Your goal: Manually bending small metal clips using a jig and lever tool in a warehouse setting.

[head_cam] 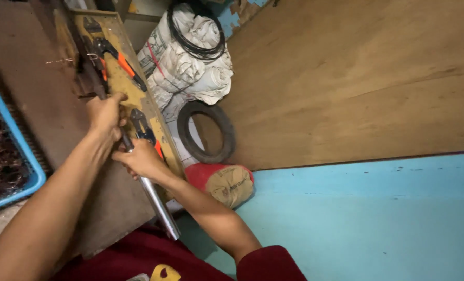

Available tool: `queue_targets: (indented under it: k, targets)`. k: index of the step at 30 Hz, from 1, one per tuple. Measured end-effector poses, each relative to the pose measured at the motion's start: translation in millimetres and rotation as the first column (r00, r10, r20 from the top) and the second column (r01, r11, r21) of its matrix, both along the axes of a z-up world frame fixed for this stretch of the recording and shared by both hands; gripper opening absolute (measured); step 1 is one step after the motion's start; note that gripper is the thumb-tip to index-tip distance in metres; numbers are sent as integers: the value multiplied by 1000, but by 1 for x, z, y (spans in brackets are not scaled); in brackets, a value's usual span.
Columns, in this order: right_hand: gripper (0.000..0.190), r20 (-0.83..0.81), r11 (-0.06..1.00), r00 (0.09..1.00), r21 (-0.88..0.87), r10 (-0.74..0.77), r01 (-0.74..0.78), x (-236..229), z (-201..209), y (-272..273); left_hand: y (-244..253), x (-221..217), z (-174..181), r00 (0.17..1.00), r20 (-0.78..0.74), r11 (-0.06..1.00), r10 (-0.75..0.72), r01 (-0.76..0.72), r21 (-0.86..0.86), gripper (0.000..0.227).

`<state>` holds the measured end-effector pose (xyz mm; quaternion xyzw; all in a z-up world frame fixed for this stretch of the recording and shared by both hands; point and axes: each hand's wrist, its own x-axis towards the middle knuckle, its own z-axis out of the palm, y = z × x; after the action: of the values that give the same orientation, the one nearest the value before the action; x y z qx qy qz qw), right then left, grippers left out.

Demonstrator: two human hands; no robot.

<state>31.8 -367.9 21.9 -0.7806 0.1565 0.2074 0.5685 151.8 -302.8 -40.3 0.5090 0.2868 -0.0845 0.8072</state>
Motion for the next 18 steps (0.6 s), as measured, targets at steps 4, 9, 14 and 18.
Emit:
queue_targets:
  k: [4,9,14,18]
  targets:
    - [24,12,999,1000,-26,-24,24,-1,-15,-1,-8,0,-24,999,12,989,51,-53,140,12]
    - [19,-35,985,999,-167,42,-47,-7,21,13,-8,10,-85,995,60,966,80,-92,243,4]
    - [15,-16,995,1000,-104,-4,2,-5,28,13,-12,2,-61,997,17,949,79,-80,303,10]
    - [15,-22,985,999,-172,28,-31,-4,21,17,-6,-1,-61,994,26,947,105,-108,304,11]
